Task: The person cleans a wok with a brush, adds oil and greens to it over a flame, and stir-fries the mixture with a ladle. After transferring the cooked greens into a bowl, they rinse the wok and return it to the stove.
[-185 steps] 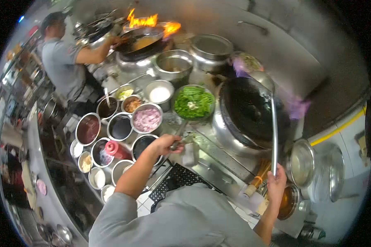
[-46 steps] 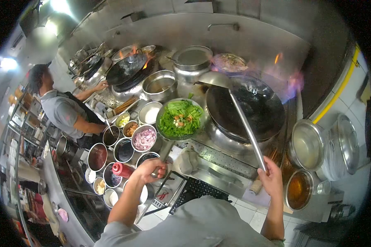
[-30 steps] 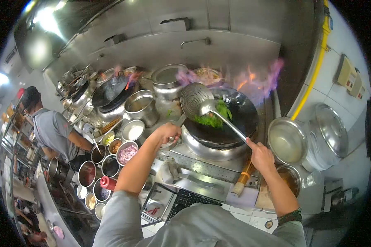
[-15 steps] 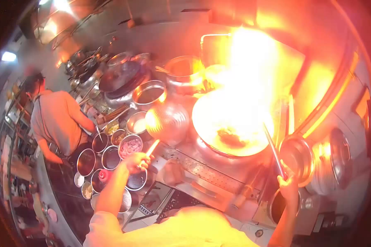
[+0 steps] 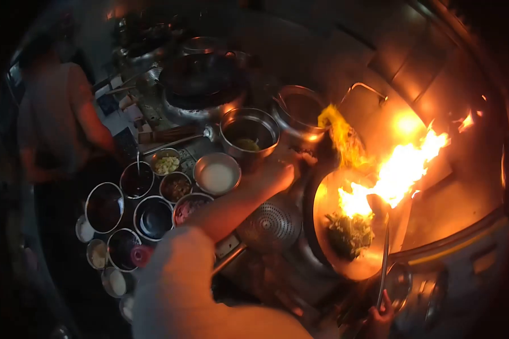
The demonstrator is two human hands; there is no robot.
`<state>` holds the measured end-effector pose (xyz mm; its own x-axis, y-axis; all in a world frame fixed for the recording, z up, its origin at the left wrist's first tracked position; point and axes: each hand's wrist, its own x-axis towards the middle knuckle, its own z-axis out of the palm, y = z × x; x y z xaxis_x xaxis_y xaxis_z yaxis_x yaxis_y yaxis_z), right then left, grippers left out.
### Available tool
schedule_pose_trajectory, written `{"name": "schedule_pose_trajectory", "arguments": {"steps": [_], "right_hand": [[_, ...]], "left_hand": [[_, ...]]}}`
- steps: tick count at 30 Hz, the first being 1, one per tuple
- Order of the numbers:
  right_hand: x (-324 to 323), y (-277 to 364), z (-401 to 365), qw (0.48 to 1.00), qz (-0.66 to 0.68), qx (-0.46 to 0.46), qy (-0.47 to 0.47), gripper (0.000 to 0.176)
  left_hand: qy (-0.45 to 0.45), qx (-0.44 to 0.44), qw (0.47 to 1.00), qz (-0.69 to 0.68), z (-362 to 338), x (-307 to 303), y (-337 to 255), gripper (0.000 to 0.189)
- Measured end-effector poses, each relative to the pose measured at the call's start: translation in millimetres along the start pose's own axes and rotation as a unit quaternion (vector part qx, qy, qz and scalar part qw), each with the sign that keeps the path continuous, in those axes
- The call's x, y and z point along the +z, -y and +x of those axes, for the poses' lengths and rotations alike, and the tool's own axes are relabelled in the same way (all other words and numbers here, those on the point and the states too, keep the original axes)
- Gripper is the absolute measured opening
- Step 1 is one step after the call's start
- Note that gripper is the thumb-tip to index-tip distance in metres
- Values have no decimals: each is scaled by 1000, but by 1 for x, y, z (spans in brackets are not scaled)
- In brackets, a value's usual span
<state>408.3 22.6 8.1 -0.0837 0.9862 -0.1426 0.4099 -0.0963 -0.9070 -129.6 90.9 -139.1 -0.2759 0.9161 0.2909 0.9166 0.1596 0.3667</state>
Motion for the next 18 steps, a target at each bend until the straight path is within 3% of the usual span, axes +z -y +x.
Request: {"name": "schedule_pose_trajectory", "arguments": {"steps": [2, 6, 10, 11, 14, 16, 17, 18], "right_hand": [[16, 26, -14, 1000, -29, 11, -3, 57], [34, 61, -50, 995, -81, 38, -34, 52], [42, 84, -78, 993, -71, 55, -74, 48], [53, 90, -80, 992, 27, 48, -116, 41], [-13, -1, -68, 996, -17, -19, -90, 65], [-22, 12, -64, 994, -64, 23, -90, 66], [-25, 14, -57, 992, -82, 38, -86, 66], [-28, 10, -44, 990, -117, -7, -77, 65]], "left_hand": [[8, -41, 996, 76, 63, 52, 9, 16], [59, -103, 988, 101, 100, 154, 50, 15], [36, -111, 988, 105, 100, 189, 83, 14], [10, -101, 990, 101, 102, 190, 91, 14], [-111, -42, 993, 7, 117, 136, 81, 13], [-72, 1, 983, -171, 121, 54, 18, 11], [55, -17, 928, -367, 120, 24, -17, 27], [134, -16, 879, -457, 113, 6, -53, 38]]}}
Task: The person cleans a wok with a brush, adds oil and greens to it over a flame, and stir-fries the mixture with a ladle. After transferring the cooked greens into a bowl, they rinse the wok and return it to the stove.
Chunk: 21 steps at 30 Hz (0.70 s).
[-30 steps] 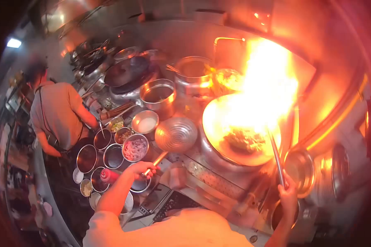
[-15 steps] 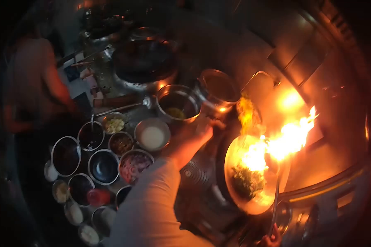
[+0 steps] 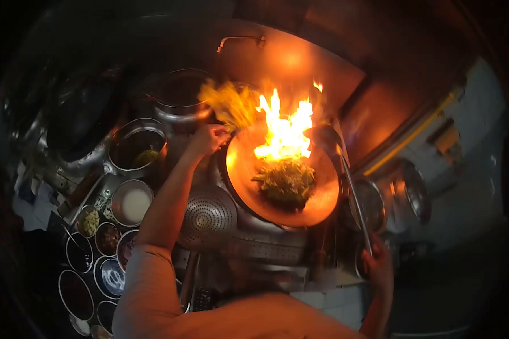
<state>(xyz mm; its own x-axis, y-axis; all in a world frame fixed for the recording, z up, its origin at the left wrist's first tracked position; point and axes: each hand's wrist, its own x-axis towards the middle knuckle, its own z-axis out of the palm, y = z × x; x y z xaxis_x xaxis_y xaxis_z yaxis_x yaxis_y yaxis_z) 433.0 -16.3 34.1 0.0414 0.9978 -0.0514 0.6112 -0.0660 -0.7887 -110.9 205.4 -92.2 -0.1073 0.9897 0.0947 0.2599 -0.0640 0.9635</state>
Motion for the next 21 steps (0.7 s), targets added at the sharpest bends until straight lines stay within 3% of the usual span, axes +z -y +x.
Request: {"name": "schedule_pose_trajectory", "arguments": {"steps": [1, 2, 4, 6, 7, 9, 11, 13, 15, 17, 19, 20, 21], "right_hand": [[1, 0, 10, 1000, -7, -21, 11, 63], [1, 0, 20, 999, -14, -42, 21, 62], [13, 8, 33, 993, 74, -44, 80, 62], [32, 16, 53, 959, 201, -55, 192, 65], [45, 27, 60, 941, 225, -74, 241, 65], [73, 60, 68, 894, 272, -104, 342, 67], [100, 91, 82, 856, 285, -75, 424, 67], [122, 136, 92, 831, 246, -69, 493, 65], [161, 169, 103, 854, 89, -168, 484, 51], [227, 193, 124, 829, 29, -251, 499, 39], [280, 230, 118, 829, -39, -287, 478, 10], [322, 245, 129, 819, -107, -339, 451, 8], [354, 260, 135, 801, -175, -389, 419, 12]], "left_hand": [[-47, 126, 980, 144, -1, 22, -5, 39], [-97, 248, 922, 281, -5, 44, -9, 41], [-95, 170, 919, 344, -60, 81, -76, 42], [27, 226, 946, 233, -112, 140, -84, 41], [-91, 318, 904, 273, -151, 183, -77, 39], [-1, 196, 886, 421, -206, 238, -78, 41], [-97, 142, 930, 325, -233, 274, -68, 31], [-87, 131, 940, 304, -264, 278, -102, 28], [-94, 136, 945, 282, -277, 275, -128, 26], [-114, 151, 947, 260, -279, 277, -140, 25], [-126, 180, 951, 218, -250, 279, -110, 25], [-135, 199, 950, 199, -233, 275, -90, 26], [-142, 181, 911, 342, -230, 279, -74, 34]]}}
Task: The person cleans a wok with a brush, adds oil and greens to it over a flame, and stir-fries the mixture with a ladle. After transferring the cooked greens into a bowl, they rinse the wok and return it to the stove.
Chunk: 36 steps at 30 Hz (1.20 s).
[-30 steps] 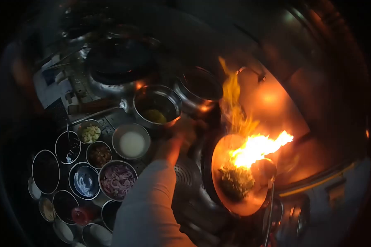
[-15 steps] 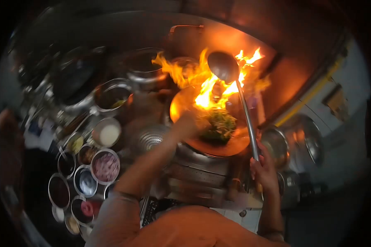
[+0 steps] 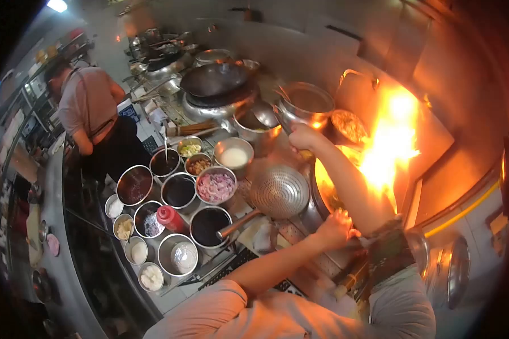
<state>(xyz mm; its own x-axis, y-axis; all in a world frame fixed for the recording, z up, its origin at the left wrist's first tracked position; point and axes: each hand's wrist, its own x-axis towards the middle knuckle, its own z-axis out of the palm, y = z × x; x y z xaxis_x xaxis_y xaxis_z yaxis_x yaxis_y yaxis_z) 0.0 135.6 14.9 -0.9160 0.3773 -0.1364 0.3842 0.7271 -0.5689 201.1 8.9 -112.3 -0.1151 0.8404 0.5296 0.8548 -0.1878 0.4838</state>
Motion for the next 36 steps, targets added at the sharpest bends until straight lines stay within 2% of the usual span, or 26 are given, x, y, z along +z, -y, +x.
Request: {"name": "schedule_pose_trajectory", "arguments": {"steps": [2, 4, 5, 7, 8, 9, 10, 11, 13, 14, 16, 17, 20, 22, 23, 25, 27, 29, 30, 31, 32, 33, 35, 36], "right_hand": [[-1, 43, 12, 998, -34, 49, 30, 16], [0, 69, 43, 992, -25, 99, 67, 19], [8, 59, 65, 987, -1, 130, 96, 20], [19, 51, 78, 971, 70, 190, 126, 18], [16, 53, 81, 963, 112, 213, 122, 15], [12, 53, 82, 952, 155, 236, 116, 12], [10, 47, 78, 930, 243, 253, 111, 10], [9, 36, 69, 899, 333, 264, 105, 7], [15, 14, 46, 812, 507, 274, 88, 6], [19, 11, 28, 817, 522, 239, 55, 7], [23, 14, -19, 820, 547, 167, -14, 13], [24, 9, -35, 789, 593, 160, -21, 16], [26, -13, -84, 674, 728, 124, -25, 26], [21, -35, -123, 576, 814, 72, -3, 32], [17, -47, -143, 555, 831, 51, -2, 32], [14, -73, -194, 508, 861, 15, -9, 34], [9, -98, -243, 531, 845, 6, -61, 41], [-2, -108, -289, 632, 754, 64, -168, 48], [-3, -117, -306, 686, 681, 114, -231, 52], [-9, -133, -319, 780, 549, 185, -238, 56], [-11, -138, -336, 831, 442, 229, -249, 58], [-12, -141, -355, 868, 329, 270, -255, 61], [-14, -155, -403, 922, 138, 248, -262, 62], [-18, -160, -425, 935, 84, 234, -251, 63]], "left_hand": [[-93, 47, 994, 15, -13, 20, 4, 35], [-114, 71, 991, 9, -16, 29, 24, 37], [-89, 66, 994, -13, -20, 38, 30, 37], [-68, 12, 964, -257, -20, 58, 31, 39], [-71, -32, 884, -460, -8, 60, 33, 40], [-62, -21, 913, -403, -10, 60, 39, 41], [-55, -8, 937, -344, -8, 28, 35, 43], [-50, 6, 958, -284, -6, -8, 30, 44], [30, 60, 983, -171, -5, -9, 40, 45], [-37, 114, 984, -129, -9, -21, 36, 46], [-36, 51, 971, -231, -11, -12, 30, 46], [-31, 18, 959, -281, -13, -13, 24, 46], [97, 21, 966, -240, -15, -42, 13, 41], [161, 27, 976, -147, -10, -29, 21, 38], [193, 33, 975, -100, -8, -33, 17, 36], [178, -44, 982, -38, -4, -48, 2, 35], [127, 19, 991, -44, -3, -57, 1, 41], [83, 42, 994, -62, -2, -61, 0, 45], [90, 26, 993, -70, -2, -67, -4, 45], [81, 25, 994, -66, 0, -70, -6, 45], [73, 22, 995, -62, 0, -71, -8, 45], [65, 20, 996, -57, -1, -70, -11, 44], [42, 29, 997, -59, -1, -61, -12, 40], [38, 27, 997, -65, 1, -55, -13, 38]]}}
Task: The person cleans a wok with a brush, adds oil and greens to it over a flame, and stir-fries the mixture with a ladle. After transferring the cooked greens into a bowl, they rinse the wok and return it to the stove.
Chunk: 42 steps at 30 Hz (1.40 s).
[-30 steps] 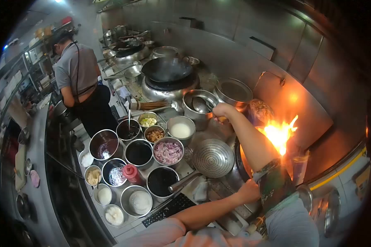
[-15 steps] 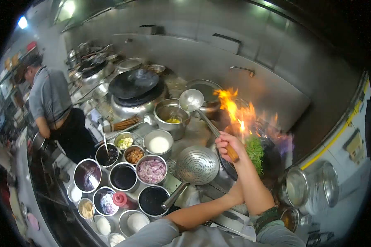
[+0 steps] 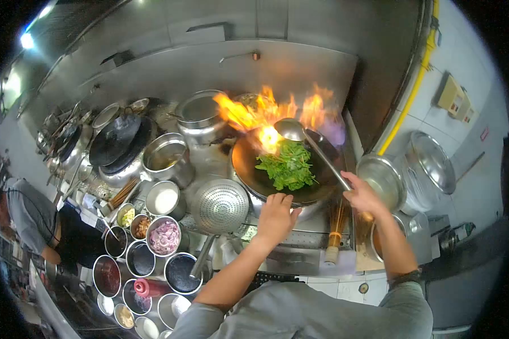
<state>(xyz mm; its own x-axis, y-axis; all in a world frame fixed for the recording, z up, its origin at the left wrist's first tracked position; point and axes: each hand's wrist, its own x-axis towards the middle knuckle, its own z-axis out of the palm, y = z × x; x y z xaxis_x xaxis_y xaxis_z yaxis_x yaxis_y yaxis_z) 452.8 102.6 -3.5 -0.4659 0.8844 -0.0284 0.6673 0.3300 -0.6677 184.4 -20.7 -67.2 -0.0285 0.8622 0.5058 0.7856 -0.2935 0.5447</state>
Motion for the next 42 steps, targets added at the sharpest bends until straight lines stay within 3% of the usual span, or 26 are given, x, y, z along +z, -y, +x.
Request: {"name": "schedule_pose_trajectory", "arguments": {"steps": [3, 6, 8, 10, 13, 14, 17, 18, 19, 21, 23, 25, 26, 27, 28, 31, 32, 34, 36, 37, 41, 42], "right_hand": [[-41, -24, -39, 995, -71, -54, 40, 68], [-99, 18, -74, 976, -48, 106, 182, 70], [-104, -14, -59, 984, -69, -14, 163, 71], [-84, -43, -53, 981, -109, -49, 150, 71], [-45, -68, -39, 941, -328, -81, -17, 70], [-44, -31, -52, 935, -353, -5, -13, 66], [-74, -87, -68, 940, -249, -221, -78, 62], [-93, -104, -69, 983, -100, -154, 9, 62], [-108, -110, -75, 990, 53, -72, 105, 63], [-136, -81, -82, 973, 110, 83, 185, 61], [-137, -74, -65, 978, 66, 80, 183, 58], [-100, -88, -44, 990, -64, -61, 113, 52], [-86, -51, -52, 986, -153, -48, 54, 52], [-78, -57, -55, 980, -193, -49, 26, 52], [-66, -70, -53, 971, -234, -51, -4, 53], [-76, -107, -51, 978, -145, -136, -55, 57], [-89, -114, -54, 991, -24, -130, -22, 58], [-107, -121, -81, 992, 75, -79, 71, 60], [-158, -83, -74, 990, 25, -59, 123, 63], [-172, -120, -67, 984, 62, -87, 144, 64], [-180, -78, -53, 971, -4, 100, 215, 66], [-171, -84, -45, 972, -22, 80, 219, 66]], "left_hand": [[0, 9, 1000, -9, -1, 33, 11, 23], [25, -8, 998, 50, -2, 24, 3, 21], [-37, 13, 998, 40, 7, 11, -17, 21], [-44, 18, 998, 45, -2, 16, -21, 17], [-41, 24, 997, 65, -24, 45, 7, 16], [-26, 17, 996, 84, -39, 42, 10, 15], [-33, 61, 998, -8, -71, 15, -9, 14], [-43, 57, 997, -9, -60, -1, -21, 15], [-15, 21, 997, 70, -46, -4, -18, 16], [-39, -1, 998, 43, -11, -16, -37, 18], [-56, 31, 997, 32, 2, 9, -9, 17], [-44, 29, 998, 40, -9, 35, 19, 17], [-29, 13, 998, 51, -17, 46, 29, 16], [-14, -2, 998, 62, -24, 51, 31, 16], [-47, 41, 996, 59, -35, 48, 23, 16], [-84, 89, 992, 13, -57, 25, -2, 17], [-58, 83, 995, 24, -42, 13, -9, 16], [-43, 19, 999, 10, -19, 16, -4, 16], [-36, 15, 999, 28, 2, 25, 12, 16], [-32, 25, 998, 47, -7, 31, 22, 12], [-72, 44, 995, 44, 3, 22, -13, 10], [-83, 29, 996, 31, 1, 21, -31, 9]]}}
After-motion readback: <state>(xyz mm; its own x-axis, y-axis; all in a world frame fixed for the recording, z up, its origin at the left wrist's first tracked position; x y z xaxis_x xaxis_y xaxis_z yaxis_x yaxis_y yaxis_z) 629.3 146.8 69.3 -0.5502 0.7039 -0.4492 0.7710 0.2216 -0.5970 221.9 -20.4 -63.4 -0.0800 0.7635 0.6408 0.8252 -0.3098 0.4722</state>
